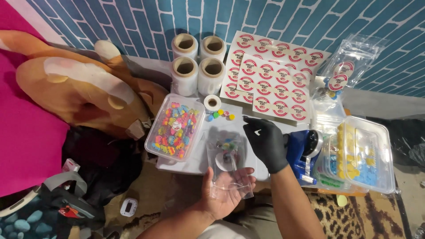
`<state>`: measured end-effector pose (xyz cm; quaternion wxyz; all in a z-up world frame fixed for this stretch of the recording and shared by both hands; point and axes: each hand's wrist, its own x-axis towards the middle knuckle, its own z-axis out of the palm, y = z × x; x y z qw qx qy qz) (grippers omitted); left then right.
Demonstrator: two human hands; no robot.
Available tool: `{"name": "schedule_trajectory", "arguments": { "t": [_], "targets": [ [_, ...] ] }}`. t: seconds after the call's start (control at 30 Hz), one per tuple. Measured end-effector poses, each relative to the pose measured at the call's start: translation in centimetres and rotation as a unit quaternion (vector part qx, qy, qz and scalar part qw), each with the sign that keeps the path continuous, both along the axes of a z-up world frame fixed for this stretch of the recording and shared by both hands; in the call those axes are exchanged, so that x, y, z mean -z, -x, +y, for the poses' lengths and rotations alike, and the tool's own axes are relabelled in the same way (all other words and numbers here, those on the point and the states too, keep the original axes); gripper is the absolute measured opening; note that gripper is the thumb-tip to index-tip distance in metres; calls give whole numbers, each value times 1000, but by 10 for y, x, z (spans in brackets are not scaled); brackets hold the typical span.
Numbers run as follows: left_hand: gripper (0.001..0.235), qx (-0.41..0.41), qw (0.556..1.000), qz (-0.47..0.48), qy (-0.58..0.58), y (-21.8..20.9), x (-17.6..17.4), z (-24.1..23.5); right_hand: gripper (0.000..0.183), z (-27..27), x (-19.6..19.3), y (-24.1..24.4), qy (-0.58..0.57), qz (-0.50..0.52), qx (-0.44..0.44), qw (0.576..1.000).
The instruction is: Filling small plastic bags with decorative charms and applying circular labels to the packages.
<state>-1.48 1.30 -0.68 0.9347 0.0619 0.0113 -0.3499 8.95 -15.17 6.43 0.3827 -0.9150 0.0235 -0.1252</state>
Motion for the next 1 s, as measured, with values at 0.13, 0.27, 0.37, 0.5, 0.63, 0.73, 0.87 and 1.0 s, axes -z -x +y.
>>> {"name": "schedule_trajectory", "arguments": {
  "t": [0.13,0.27,0.37,0.5,0.63,0.73,0.87,1.0],
  "targets": [
    [108,-3,1000,4,-18,-1,1,6,34,3,35,-42,75,59,21,995],
    [108,-6,1000,8,-5,-2,6,9,47,20,25,-53,92,173,66,978],
    [108,-6,1000,9,-1,-4,5,11,52,22,29,-57,85,191,66,976],
    [108,-16,1000,19,0,-6,8,10,43,19,41,-61,101,163,53,980],
    [106,-7,1000,27,-4,-8,6,10,34,21,40,-62,118,157,49,979],
    [105,-12,1000,28,-6,-8,9,8,41,18,46,-64,104,148,57,982],
    [104,-14,1000,23,-10,-7,8,7,39,17,41,-58,118,145,50,981],
    [109,-8,1000,-28,-3,-14,4,5,30,13,22,-28,104,33,36,993]
  ]
}}
